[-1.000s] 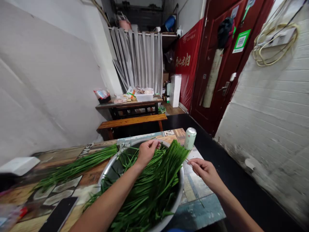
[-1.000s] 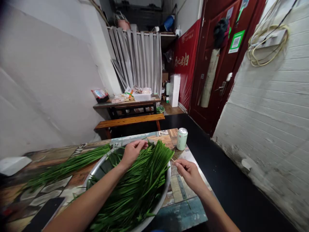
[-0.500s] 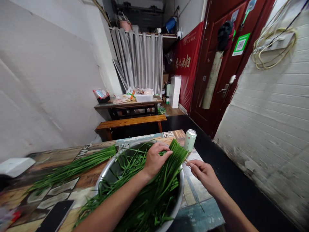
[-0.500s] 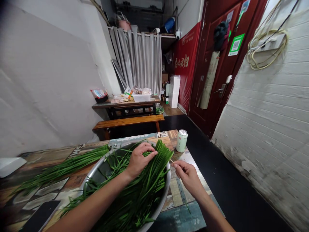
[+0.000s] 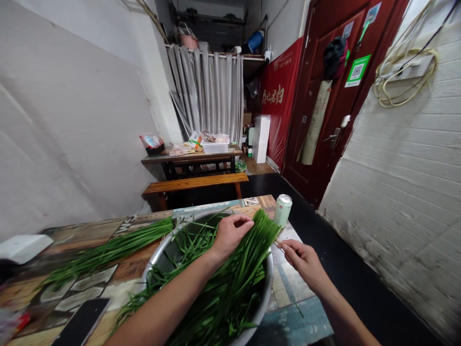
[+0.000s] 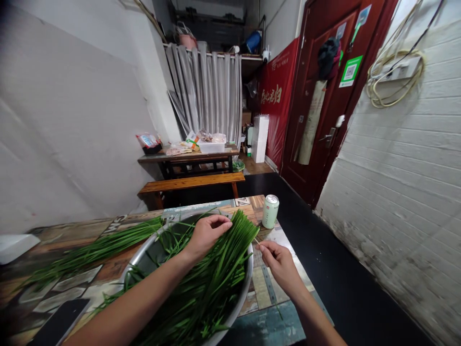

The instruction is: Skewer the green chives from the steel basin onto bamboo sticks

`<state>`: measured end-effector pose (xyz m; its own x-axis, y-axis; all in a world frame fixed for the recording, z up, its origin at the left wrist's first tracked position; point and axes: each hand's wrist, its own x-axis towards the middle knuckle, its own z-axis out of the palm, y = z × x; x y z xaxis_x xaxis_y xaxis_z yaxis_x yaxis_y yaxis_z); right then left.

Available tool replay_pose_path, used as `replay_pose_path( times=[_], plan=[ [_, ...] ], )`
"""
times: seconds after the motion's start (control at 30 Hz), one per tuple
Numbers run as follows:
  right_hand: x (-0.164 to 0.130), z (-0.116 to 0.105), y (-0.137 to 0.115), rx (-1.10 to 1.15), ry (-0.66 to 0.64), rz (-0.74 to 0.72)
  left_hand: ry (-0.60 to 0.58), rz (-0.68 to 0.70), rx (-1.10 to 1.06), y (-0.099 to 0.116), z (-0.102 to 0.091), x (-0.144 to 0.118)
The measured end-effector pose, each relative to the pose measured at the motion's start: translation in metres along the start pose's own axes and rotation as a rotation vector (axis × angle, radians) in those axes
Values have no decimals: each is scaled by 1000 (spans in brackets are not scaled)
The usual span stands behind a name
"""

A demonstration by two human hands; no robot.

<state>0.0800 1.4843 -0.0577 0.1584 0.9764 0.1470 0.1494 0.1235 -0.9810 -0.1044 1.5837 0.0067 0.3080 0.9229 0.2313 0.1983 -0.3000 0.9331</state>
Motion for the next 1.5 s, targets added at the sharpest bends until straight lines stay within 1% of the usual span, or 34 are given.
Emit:
replay_pose_path(
  times=[0.1, 0.2, 0.37, 0.5, 0.63, 0.73, 0.87, 1.13, 1.5],
  plan=[
    [0, -1, 5, -7, 4, -7, 0, -59, -123, 1, -5, 1],
    [0, -3, 6, -18, -17, -23, -25, -147, -281, 0, -7, 3],
    [0, -3, 2, -16, -31, -28, 20, -230, -398, 2, -1, 6],
    [1, -3, -2, -6, -37, -26, 0, -287, -503, 5, 3, 7],
    [1, -3, -2, -15, -39, -41, -19, -270, -535, 5, 3, 8],
    [1, -3, -2, -24, -34, -44, -7, -260, -552, 3, 3, 8],
    [0, -2, -4, -20, -16, -36, 9, -258, -549, 1, 3, 9],
    [1, -3, 1, -42, -34, -38, 15, -267, -540, -2, 1, 10],
    [0, -2, -1, -8, -34, -20, 16, -263, -544, -1, 1, 8]
  ],
)
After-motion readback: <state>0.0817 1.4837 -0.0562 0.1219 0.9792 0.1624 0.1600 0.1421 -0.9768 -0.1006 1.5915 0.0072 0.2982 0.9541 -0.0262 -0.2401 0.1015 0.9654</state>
